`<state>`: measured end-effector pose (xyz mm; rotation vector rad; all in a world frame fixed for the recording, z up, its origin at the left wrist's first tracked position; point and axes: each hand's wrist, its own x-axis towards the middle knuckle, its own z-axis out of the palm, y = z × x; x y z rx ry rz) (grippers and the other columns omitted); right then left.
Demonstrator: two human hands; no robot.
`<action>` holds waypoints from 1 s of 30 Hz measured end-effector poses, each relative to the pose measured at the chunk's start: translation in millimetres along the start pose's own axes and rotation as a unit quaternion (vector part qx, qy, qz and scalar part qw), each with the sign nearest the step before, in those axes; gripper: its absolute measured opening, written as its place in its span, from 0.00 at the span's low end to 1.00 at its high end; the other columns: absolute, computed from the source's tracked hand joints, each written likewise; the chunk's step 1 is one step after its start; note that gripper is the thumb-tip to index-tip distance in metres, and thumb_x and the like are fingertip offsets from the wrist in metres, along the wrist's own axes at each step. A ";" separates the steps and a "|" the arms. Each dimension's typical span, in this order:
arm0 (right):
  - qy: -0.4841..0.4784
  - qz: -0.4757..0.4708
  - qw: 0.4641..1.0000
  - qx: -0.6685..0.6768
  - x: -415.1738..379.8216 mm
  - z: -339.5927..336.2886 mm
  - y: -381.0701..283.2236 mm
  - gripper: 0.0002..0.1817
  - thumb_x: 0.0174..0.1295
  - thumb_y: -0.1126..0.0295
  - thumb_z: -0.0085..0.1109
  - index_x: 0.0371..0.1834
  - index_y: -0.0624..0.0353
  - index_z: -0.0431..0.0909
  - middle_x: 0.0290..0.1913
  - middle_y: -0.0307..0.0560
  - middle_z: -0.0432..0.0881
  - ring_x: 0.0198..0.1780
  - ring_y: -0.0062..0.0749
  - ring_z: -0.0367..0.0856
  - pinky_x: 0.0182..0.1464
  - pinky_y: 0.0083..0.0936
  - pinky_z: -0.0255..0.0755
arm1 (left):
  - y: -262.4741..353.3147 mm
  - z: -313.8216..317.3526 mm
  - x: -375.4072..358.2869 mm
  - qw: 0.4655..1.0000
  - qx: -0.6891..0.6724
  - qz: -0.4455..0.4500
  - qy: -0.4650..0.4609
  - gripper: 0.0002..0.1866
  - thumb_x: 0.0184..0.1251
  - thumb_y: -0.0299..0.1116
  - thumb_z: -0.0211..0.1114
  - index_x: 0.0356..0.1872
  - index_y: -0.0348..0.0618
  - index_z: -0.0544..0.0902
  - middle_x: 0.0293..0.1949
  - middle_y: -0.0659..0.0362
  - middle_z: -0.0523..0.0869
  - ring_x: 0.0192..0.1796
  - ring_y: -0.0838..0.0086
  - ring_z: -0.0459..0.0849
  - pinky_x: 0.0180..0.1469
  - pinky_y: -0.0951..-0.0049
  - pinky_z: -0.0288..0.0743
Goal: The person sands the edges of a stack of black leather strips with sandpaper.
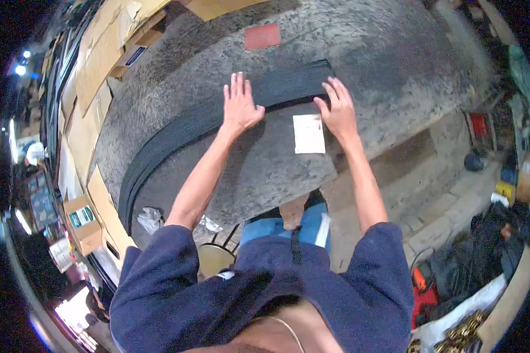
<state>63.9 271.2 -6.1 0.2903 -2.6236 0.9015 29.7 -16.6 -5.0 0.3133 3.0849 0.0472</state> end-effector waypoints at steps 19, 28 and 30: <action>-0.099 -0.134 0.981 -0.104 64.6 63.8 38.3 0.39 0.70 0.44 0.55 0.75 0.63 0.68 0.77 0.55 0.67 0.79 0.47 0.63 0.79 0.46 0.55 | 55.9 33.8 35.8 0.996 -0.053 -0.001 0.071 0.42 0.73 0.59 0.54 0.75 0.31 0.65 0.76 0.43 0.66 0.81 0.51 0.58 0.81 0.46 0.47; -0.099 -0.124 0.981 -0.114 63.6 61.9 35.3 0.37 0.70 0.47 0.56 0.75 0.60 0.68 0.77 0.53 0.68 0.78 0.44 0.64 0.79 0.46 0.56 | 18.1 32.1 10.0 0.997 -0.046 0.029 0.062 0.43 0.72 0.58 0.56 0.77 0.34 0.61 0.76 0.46 0.66 0.80 0.53 0.60 0.81 0.45 0.47; -0.093 -0.121 0.983 -0.102 65.3 59.6 32.0 0.36 0.69 0.49 0.58 0.74 0.60 0.69 0.76 0.52 0.69 0.78 0.44 0.64 0.79 0.45 0.56 | 18.2 26.3 12.7 0.998 -0.045 0.023 0.032 0.43 0.71 0.57 0.57 0.77 0.34 0.62 0.71 0.46 0.70 0.75 0.54 0.65 0.80 0.45 0.50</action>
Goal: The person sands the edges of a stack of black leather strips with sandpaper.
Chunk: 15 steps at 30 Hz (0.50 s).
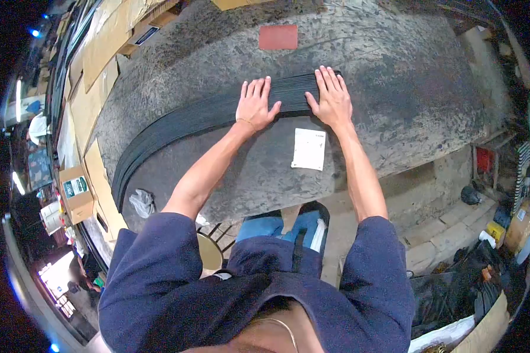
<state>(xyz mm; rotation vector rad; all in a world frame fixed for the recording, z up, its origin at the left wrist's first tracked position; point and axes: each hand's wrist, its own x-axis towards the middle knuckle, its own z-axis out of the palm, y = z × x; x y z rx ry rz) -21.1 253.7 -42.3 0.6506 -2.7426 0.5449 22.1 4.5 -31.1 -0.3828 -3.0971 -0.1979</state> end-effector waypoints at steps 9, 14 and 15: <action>0.008 0.000 1.000 -0.015 1.9 -9.9 -9.0 0.27 0.66 0.60 0.61 0.66 0.59 0.74 0.66 0.51 0.75 0.72 0.47 0.69 0.75 0.50 0.60 | -4.1 -1.6 4.3 1.000 -0.004 0.025 0.000 0.43 0.70 0.59 0.56 0.74 0.34 0.65 0.69 0.47 0.72 0.73 0.55 0.67 0.77 0.44 0.54; 0.059 0.099 0.993 -0.014 -10.6 -51.5 -52.0 0.25 0.67 0.65 0.61 0.67 0.60 0.74 0.71 0.57 0.71 0.74 0.54 0.67 0.77 0.54 0.57 | -4.7 2.2 5.4 1.000 -0.002 0.027 0.011 0.42 0.70 0.59 0.56 0.74 0.35 0.65 0.69 0.47 0.71 0.72 0.54 0.67 0.76 0.44 0.54; 0.078 0.117 0.990 0.029 -31.2 -59.7 -68.1 0.25 0.66 0.67 0.62 0.66 0.63 0.74 0.68 0.60 0.74 0.71 0.56 0.70 0.75 0.53 0.61 | -4.5 2.8 5.3 1.000 0.001 0.026 0.013 0.42 0.70 0.59 0.56 0.75 0.35 0.65 0.69 0.47 0.71 0.72 0.54 0.67 0.76 0.44 0.55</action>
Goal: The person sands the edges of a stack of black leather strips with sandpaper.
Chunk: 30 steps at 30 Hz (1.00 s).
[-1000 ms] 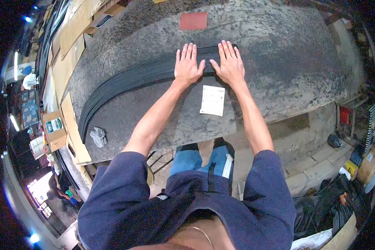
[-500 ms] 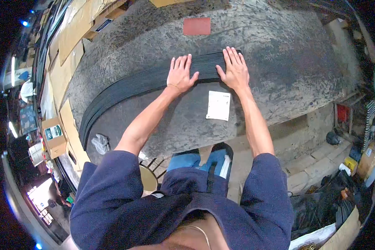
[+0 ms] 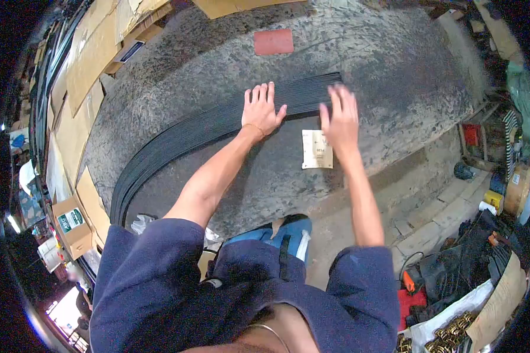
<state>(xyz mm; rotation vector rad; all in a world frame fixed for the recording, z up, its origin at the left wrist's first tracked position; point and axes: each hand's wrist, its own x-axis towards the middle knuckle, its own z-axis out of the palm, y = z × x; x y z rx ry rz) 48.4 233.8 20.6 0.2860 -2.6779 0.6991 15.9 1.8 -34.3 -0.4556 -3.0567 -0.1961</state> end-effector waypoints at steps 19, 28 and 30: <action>0.111 0.114 0.982 0.102 -28.9 50.6 11.9 0.22 0.68 0.77 0.52 0.65 0.69 0.76 0.64 0.62 0.80 0.65 0.57 0.78 0.71 0.47 0.67 | 2.3 -0.2 -1.5 1.000 -0.004 0.003 0.012 0.40 0.70 0.56 0.56 0.74 0.33 0.66 0.68 0.45 0.74 0.71 0.53 0.69 0.76 0.46 0.56; 0.108 0.067 0.992 -0.016 -35.5 86.7 -8.4 0.22 0.61 0.83 0.49 0.60 0.67 0.79 0.60 0.62 0.82 0.65 0.57 0.79 0.71 0.48 0.68 | 0.2 10.0 -2.6 0.998 -0.005 0.013 0.068 0.36 0.67 0.46 0.58 0.72 0.32 0.68 0.64 0.48 0.75 0.68 0.55 0.71 0.72 0.46 0.59; 0.059 -0.014 0.998 0.017 -44.3 94.2 -8.2 0.24 0.61 0.83 0.50 0.62 0.67 0.79 0.63 0.63 0.81 0.68 0.55 0.76 0.73 0.47 0.67 | -1.5 10.8 -2.5 0.997 -0.001 0.014 0.070 0.36 0.67 0.46 0.58 0.72 0.32 0.68 0.64 0.48 0.75 0.68 0.55 0.71 0.72 0.46 0.59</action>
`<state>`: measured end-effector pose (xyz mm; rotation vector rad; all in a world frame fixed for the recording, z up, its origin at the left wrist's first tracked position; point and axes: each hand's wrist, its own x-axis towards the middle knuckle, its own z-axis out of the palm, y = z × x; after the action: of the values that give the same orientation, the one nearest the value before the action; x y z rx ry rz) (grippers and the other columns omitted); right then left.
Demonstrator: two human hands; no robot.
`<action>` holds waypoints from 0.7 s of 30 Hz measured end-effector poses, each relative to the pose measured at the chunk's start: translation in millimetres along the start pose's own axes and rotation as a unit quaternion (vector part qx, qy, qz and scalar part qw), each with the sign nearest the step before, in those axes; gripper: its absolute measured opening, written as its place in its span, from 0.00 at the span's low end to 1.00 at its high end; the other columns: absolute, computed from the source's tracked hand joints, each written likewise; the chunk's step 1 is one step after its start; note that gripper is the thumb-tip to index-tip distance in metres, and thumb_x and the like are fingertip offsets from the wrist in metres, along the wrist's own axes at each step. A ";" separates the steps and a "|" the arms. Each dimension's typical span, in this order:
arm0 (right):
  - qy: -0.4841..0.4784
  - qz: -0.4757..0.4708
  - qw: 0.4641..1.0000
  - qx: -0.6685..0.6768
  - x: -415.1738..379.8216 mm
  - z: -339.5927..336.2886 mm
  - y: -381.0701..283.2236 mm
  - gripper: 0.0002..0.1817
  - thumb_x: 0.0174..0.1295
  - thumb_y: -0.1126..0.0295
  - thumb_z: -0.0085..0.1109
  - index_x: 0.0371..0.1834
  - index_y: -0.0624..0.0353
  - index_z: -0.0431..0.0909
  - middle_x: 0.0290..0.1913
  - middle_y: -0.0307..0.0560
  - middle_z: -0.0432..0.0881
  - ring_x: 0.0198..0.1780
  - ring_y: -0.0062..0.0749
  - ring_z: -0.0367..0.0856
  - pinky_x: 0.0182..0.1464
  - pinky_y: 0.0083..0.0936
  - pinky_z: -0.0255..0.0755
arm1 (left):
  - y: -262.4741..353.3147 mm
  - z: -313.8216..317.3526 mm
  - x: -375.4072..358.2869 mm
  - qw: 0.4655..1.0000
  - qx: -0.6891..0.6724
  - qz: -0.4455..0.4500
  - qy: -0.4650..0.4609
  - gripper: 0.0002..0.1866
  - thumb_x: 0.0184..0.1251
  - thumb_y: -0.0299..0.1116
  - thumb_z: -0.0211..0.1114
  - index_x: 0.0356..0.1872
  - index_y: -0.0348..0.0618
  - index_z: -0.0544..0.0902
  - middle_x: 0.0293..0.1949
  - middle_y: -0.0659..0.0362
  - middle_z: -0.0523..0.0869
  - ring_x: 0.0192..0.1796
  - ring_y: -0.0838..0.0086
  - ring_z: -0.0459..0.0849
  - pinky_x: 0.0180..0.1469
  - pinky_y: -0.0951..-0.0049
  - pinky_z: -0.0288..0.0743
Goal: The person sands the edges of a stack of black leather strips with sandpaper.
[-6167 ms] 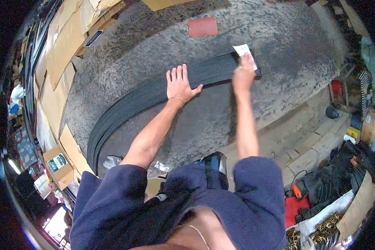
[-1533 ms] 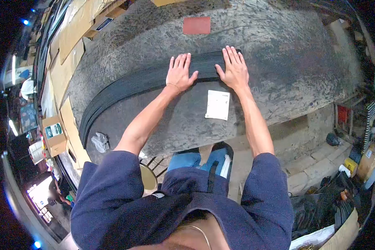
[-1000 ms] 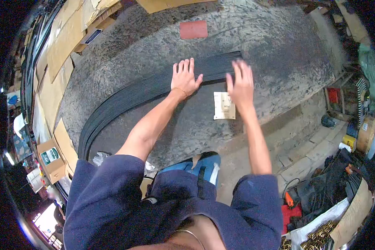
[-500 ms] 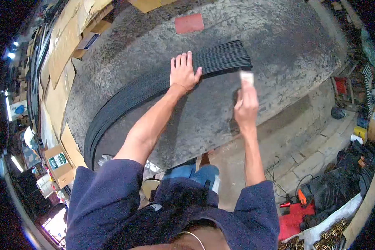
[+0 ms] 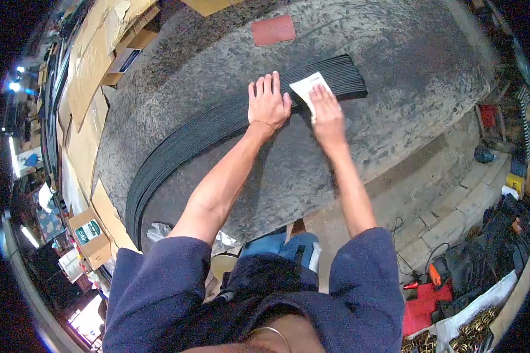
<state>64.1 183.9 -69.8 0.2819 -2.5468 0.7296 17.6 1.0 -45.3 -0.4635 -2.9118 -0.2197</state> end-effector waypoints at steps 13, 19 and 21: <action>-0.063 -0.050 0.996 -0.025 -1.0 -9.6 6.4 0.21 0.62 0.80 0.55 0.61 0.66 0.79 0.64 0.58 0.81 0.70 0.49 0.76 0.74 0.43 0.66 | 1.3 -1.0 1.4 0.999 -0.002 -0.006 -0.038 0.37 0.69 0.47 0.56 0.73 0.32 0.67 0.67 0.47 0.74 0.70 0.54 0.69 0.74 0.45 0.57; -0.028 -0.110 0.993 -0.011 17.5 -8.8 9.5 0.19 0.62 0.77 0.57 0.57 0.64 0.80 0.54 0.59 0.84 0.56 0.55 0.82 0.63 0.45 0.74 | 1.4 -2.8 1.6 0.999 -0.004 -0.008 -0.051 0.37 0.69 0.47 0.56 0.74 0.32 0.66 0.67 0.46 0.73 0.71 0.53 0.69 0.75 0.44 0.56; 0.004 0.087 0.996 -0.017 33.3 -25.5 24.8 0.21 0.63 0.81 0.54 0.61 0.66 0.79 0.59 0.59 0.84 0.63 0.53 0.81 0.69 0.45 0.71 | 3.8 -3.5 -2.7 0.999 -0.011 -0.010 -0.051 0.37 0.68 0.47 0.56 0.73 0.31 0.67 0.67 0.45 0.74 0.71 0.53 0.69 0.75 0.44 0.56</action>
<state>37.1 216.4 -45.4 0.0449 -2.5964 0.7473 21.8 3.2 -42.0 -0.4616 -3.0170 -0.2370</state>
